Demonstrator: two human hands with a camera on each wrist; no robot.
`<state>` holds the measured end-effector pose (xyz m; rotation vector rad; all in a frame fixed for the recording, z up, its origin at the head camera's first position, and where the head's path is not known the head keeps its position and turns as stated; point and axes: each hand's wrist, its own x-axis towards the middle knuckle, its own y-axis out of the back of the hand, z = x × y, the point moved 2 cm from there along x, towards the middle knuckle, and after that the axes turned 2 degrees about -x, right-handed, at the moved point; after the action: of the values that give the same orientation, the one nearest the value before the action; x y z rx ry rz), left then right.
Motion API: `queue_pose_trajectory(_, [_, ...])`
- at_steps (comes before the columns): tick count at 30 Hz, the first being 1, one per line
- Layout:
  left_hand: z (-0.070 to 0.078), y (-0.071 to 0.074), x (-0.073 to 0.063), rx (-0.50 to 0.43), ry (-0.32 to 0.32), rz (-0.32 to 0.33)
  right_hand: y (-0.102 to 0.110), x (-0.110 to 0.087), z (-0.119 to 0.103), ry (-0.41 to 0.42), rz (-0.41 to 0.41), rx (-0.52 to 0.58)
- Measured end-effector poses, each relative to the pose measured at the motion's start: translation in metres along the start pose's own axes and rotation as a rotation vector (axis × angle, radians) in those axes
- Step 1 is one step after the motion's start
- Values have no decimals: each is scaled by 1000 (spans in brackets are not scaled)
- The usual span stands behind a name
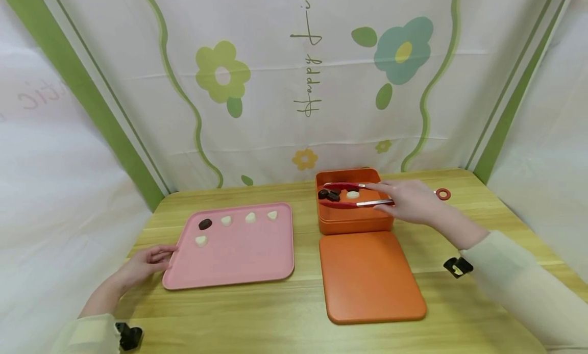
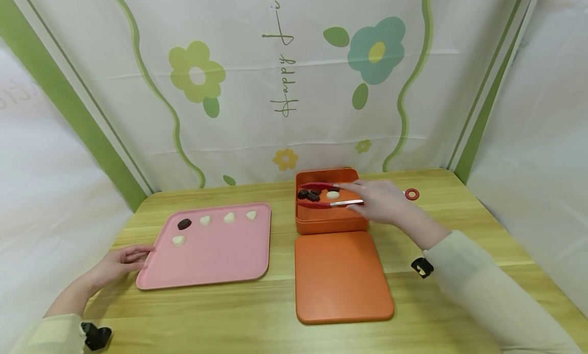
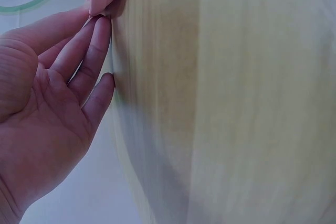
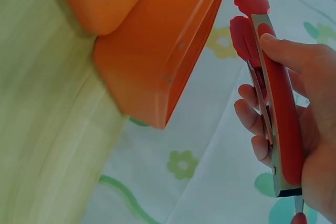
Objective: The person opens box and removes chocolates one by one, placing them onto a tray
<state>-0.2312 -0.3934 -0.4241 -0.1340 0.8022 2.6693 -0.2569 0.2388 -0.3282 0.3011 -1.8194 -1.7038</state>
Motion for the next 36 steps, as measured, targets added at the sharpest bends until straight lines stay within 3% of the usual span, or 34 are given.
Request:
queue_pose_trajectory(15, [2,-1,-2,47,12,15,-24,8,22,-83,-120,-35])
queue_pose_trajectory(36, [1,-1,-1,3,6,16,-29,10,22,-50,-153,-61])
